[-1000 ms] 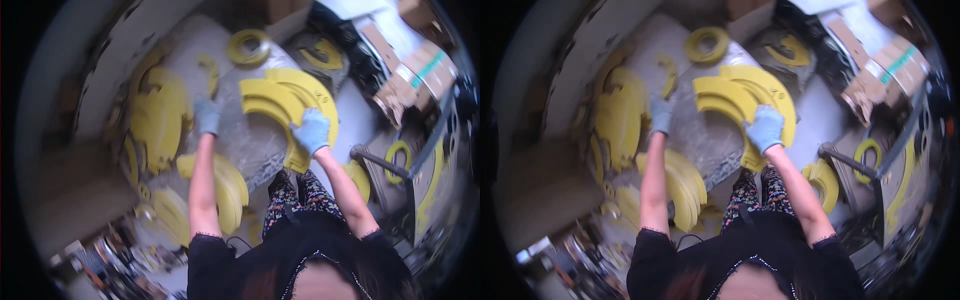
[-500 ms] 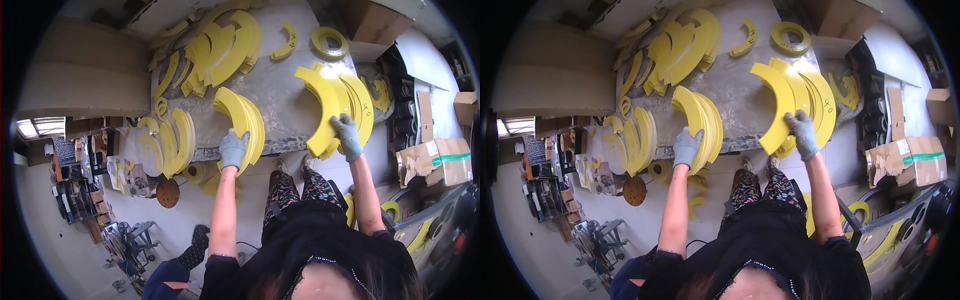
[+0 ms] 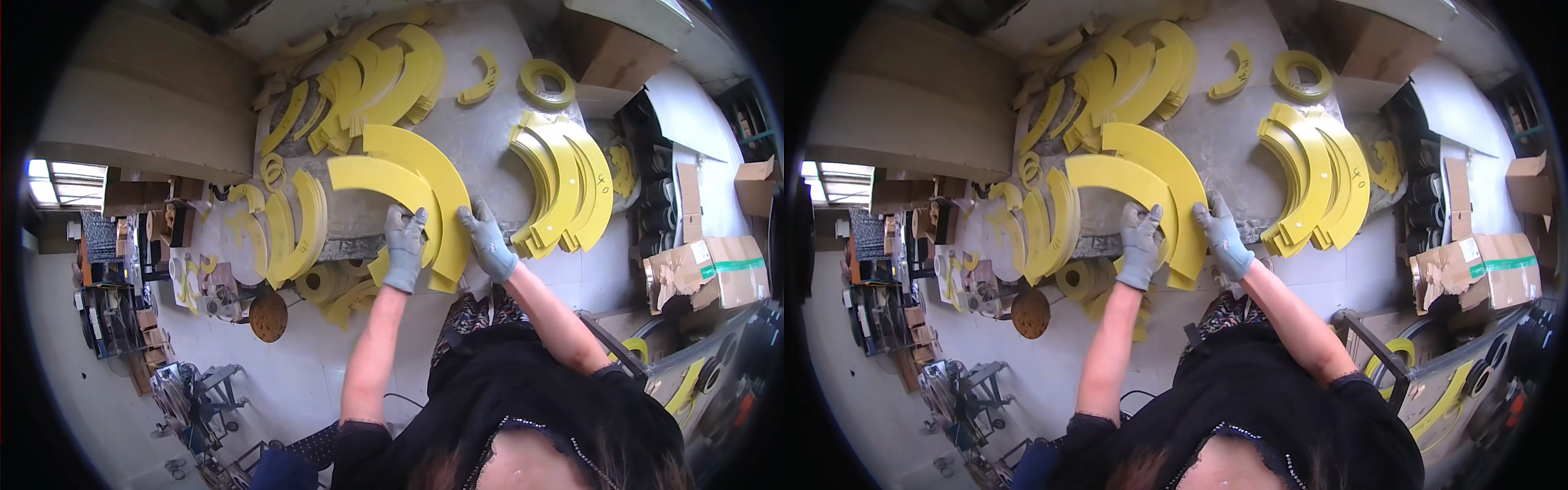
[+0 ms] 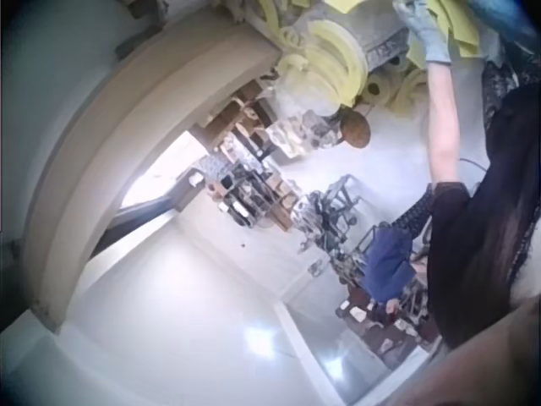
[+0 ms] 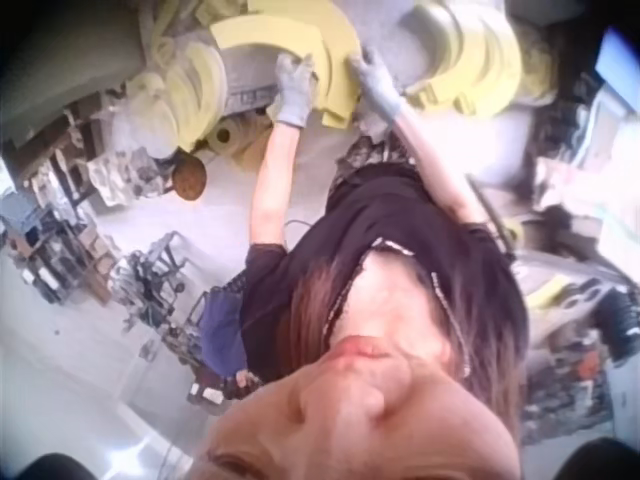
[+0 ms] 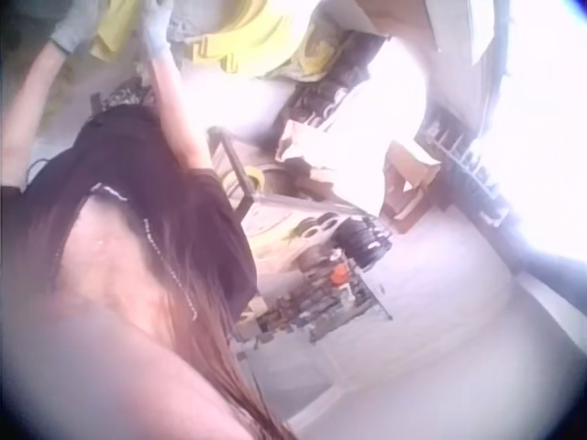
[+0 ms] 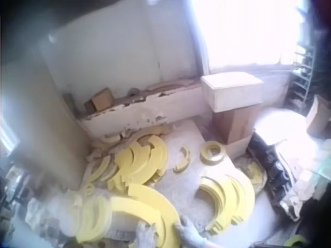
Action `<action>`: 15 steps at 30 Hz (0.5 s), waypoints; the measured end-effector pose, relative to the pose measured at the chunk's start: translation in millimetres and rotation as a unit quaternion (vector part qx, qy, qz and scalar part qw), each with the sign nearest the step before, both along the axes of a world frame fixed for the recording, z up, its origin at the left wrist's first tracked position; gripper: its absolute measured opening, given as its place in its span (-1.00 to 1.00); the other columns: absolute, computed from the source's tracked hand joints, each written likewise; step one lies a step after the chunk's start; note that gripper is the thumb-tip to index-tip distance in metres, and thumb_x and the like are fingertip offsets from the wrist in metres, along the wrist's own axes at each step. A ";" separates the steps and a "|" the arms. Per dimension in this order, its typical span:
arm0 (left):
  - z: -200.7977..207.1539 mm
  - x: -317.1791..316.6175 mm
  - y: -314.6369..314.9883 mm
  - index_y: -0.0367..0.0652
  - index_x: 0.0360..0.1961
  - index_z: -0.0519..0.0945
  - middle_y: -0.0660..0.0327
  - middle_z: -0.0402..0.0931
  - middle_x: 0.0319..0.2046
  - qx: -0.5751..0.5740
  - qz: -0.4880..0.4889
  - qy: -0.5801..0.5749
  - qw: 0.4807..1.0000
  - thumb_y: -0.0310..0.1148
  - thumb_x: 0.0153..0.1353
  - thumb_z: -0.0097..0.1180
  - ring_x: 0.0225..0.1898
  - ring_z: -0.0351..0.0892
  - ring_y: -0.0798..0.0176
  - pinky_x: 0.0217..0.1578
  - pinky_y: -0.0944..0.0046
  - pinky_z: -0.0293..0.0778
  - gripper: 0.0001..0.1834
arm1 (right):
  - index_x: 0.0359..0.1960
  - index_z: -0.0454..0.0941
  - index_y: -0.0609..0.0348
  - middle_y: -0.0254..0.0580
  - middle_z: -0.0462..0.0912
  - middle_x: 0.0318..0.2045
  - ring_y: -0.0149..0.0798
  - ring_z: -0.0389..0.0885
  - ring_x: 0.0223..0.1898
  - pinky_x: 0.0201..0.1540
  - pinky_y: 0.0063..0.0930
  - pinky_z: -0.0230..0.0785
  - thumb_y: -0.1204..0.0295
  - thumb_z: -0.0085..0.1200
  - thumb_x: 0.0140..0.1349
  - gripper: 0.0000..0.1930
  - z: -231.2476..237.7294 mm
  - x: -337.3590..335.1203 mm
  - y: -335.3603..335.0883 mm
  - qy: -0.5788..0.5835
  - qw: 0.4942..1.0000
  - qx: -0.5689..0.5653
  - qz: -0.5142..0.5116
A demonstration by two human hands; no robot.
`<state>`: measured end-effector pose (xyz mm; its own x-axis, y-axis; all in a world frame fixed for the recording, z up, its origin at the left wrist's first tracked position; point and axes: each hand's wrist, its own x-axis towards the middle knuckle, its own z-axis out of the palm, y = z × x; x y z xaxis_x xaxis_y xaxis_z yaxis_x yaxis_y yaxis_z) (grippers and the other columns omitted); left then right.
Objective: The person takes curved yellow foam pieces from a metal cart and stacks them onto a table, then sorts and arranges curved yellow foam pieces between the table, floor, and cart by hand.
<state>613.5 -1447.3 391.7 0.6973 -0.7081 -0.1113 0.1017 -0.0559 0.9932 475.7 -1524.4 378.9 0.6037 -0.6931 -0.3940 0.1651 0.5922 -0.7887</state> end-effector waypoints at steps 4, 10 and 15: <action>10.5 -19.6 -7.3 -0.16 -0.29 0.41 0.34 0.41 -0.47 -0.049 0.053 0.178 0.981 -0.45 0.29 0.18 -0.50 0.34 0.48 -0.50 0.39 0.37 -0.84 | 0.18 0.30 0.28 -0.20 0.52 0.01 -0.37 0.51 -0.01 0.07 -0.44 0.42 0.30 -0.01 0.43 -0.60 15.9 -8.6 -3.7 -0.034 0.999 -0.015 -0.026; -4.0 -25.6 -17.4 -0.16 -0.35 0.45 0.30 0.43 -0.42 -0.021 0.064 0.066 0.996 -0.42 0.29 0.19 -0.40 0.40 0.45 -0.34 0.43 0.40 -0.85 | 0.26 0.28 0.24 -0.15 0.53 0.00 -0.32 0.53 0.01 0.05 -0.40 0.46 0.30 -0.03 0.43 -0.56 52.6 -42.1 -15.8 0.053 0.995 -0.035 0.080; 21.8 -32.3 -9.2 -0.19 -0.27 0.50 0.30 0.51 -0.32 -0.064 -0.057 0.035 0.996 -0.42 0.28 0.22 -0.30 0.46 0.45 -0.21 0.39 0.44 -0.87 | 0.35 0.24 0.24 -0.01 0.43 0.20 -0.25 0.36 0.21 0.27 -0.41 0.19 0.43 -0.05 0.37 -0.48 33.8 -40.5 -9.1 0.051 0.981 -0.188 -0.022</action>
<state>581.3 -1456.4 413.5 0.6047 -0.7941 -0.0611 0.1718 0.0552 0.9836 435.2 -1533.6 412.8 0.5408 -0.8254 -0.1622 0.0925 0.2500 -0.9638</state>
